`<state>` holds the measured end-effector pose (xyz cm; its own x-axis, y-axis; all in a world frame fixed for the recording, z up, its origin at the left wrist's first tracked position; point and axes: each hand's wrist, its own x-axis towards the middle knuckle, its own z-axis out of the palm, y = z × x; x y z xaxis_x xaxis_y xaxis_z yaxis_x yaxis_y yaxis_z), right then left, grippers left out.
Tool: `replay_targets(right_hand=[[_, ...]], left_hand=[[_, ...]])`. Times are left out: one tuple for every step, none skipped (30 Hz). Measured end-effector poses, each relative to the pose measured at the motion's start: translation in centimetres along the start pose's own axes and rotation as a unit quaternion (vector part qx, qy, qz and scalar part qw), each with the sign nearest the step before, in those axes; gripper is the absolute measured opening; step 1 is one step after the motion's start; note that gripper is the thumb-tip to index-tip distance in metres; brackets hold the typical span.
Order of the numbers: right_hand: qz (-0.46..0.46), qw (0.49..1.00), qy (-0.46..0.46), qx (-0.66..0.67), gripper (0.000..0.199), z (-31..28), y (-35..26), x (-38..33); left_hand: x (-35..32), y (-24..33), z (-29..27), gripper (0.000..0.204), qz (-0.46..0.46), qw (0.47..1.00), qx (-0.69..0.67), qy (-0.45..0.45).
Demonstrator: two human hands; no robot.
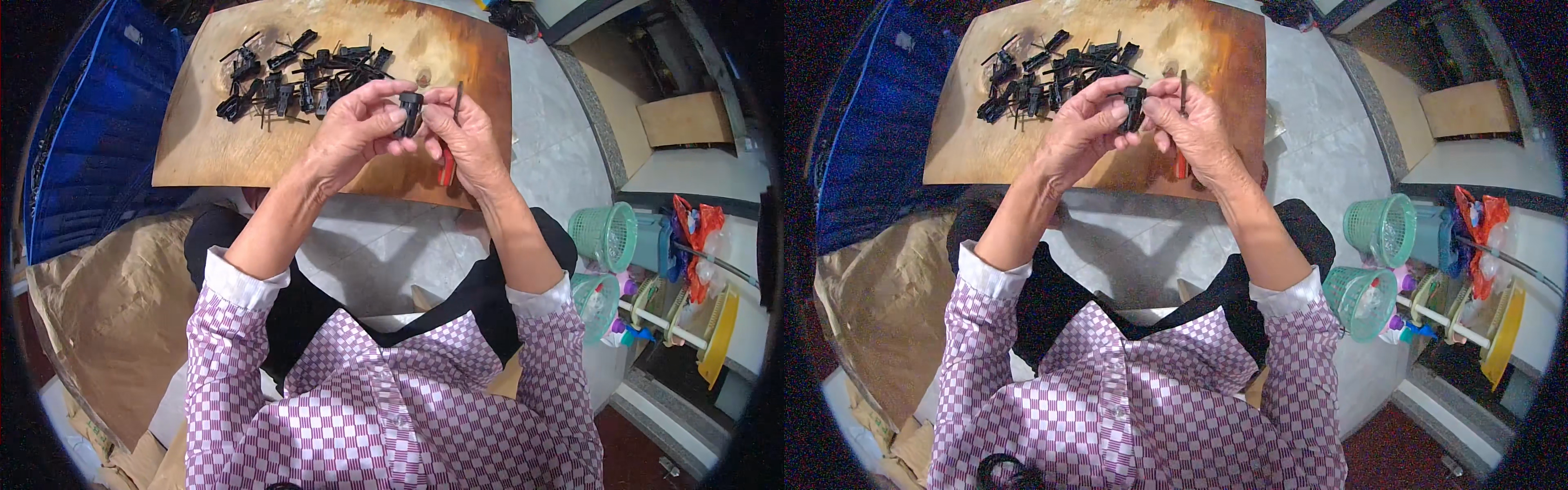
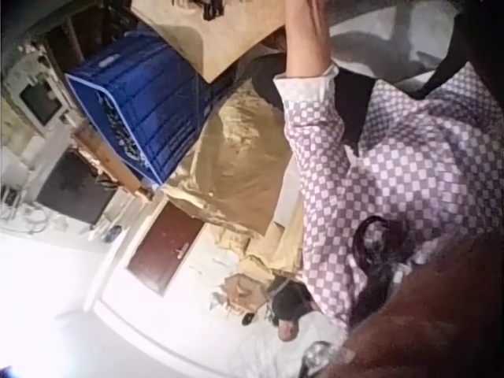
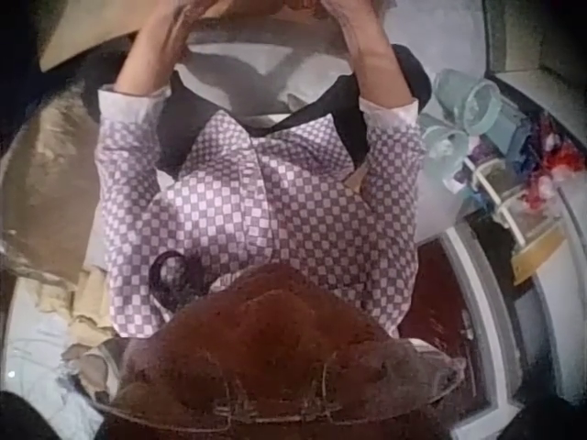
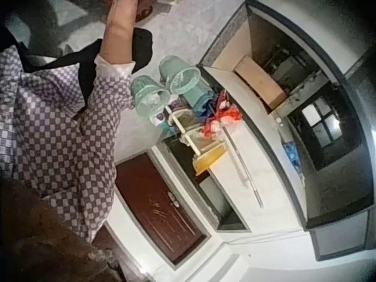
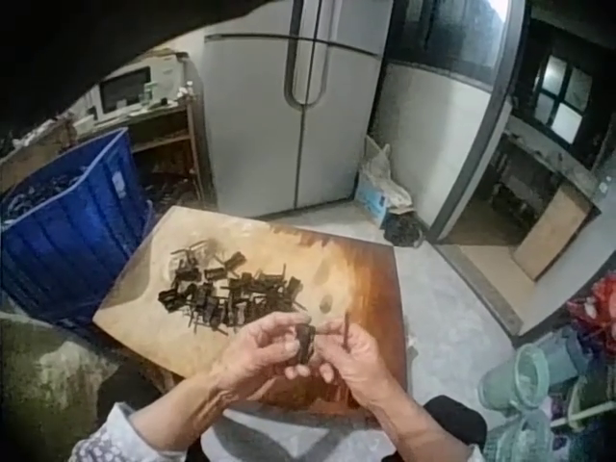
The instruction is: Trimming and assembling small black plastic mechanical components using pliers.
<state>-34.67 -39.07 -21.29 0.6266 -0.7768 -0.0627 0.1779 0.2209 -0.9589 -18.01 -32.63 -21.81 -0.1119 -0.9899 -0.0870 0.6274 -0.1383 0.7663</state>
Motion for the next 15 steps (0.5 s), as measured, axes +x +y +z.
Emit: replay_targets(right_hand=[[0.0,1.0,0.002,0.0,0.016,-0.1,0.0,-0.1],[0.023,1.0,-0.005,0.018,0.015,-0.1,-0.1,-0.2],[0.046,0.998,-0.011,0.036,0.014,-0.1,-0.2,-0.3],[0.069,0.996,-0.017,0.054,0.014,-0.1,-0.2,-0.3],[0.07,0.996,-0.017,0.054,0.014,-0.2,-0.2,-0.4],[0.071,0.996,-0.024,0.055,0.014,-0.3,-0.2,-0.4],[0.073,0.995,-0.031,0.057,0.014,-0.4,-0.2,-0.5],[0.074,0.995,-0.039,0.058,0.014,-0.4,-0.2,-0.5],[0.074,0.995,-0.038,0.058,0.014,-0.4,-0.2,-0.6],[0.079,0.995,-0.037,0.045,0.014,-0.4,-0.3,-0.7],[0.085,0.995,-0.036,0.031,0.014,-0.4,-0.3,-0.8],[0.09,0.995,-0.036,0.018,0.014,-0.3,-0.3,-0.8],[0.091,0.995,-0.037,0.018,0.014,-0.2,-0.2,-0.9],[0.09,0.995,-0.038,-0.015,0.014,0.0,0.0,-0.9],[0.088,0.994,-0.04,-0.048,0.015,0.2,0.1,-0.9]], left_hand=[[-0.1,0.0,0.3,0.035,0.002,1.0,0.005,0.001],[-0.2,0.0,0.6,0.034,0.005,1.0,0.009,0.004],[-0.3,0.1,0.7,0.033,0.007,1.0,0.014,0.007],[-0.3,0.1,0.9,0.033,0.006,1.0,0.013,0.007],[-0.4,0.1,1.0,0.033,0.0,0.999,0.035,0.012],[-0.5,0.1,1.1,0.033,-0.006,0.998,0.056,0.016],[-0.5,0.2,1.2,0.033,-0.012,0.997,0.078,0.02],[-0.5,0.4,1.2,0.033,-0.013,0.997,0.077,0.021],[-0.6,0.6,1.2,0.034,-0.018,0.991,0.132,0.012],[-0.6,0.8,1.2,0.034,-0.024,0.982,0.187,0.003],[-0.6,0.8,1.2,0.035,-0.029,0.97,0.24,-0.006],[-0.7,0.4,1.1,0.035,-0.03,0.97,0.24,-0.005],[-0.7,-0.4,0.9,0.035,0.005,0.961,0.277,0.0],[-0.8,-1.0,0.9,0.036,0.039,0.949,0.313,0.006],[-0.8,-1.4,0.8,0.036,0.074,0.934,0.348,0.011]])
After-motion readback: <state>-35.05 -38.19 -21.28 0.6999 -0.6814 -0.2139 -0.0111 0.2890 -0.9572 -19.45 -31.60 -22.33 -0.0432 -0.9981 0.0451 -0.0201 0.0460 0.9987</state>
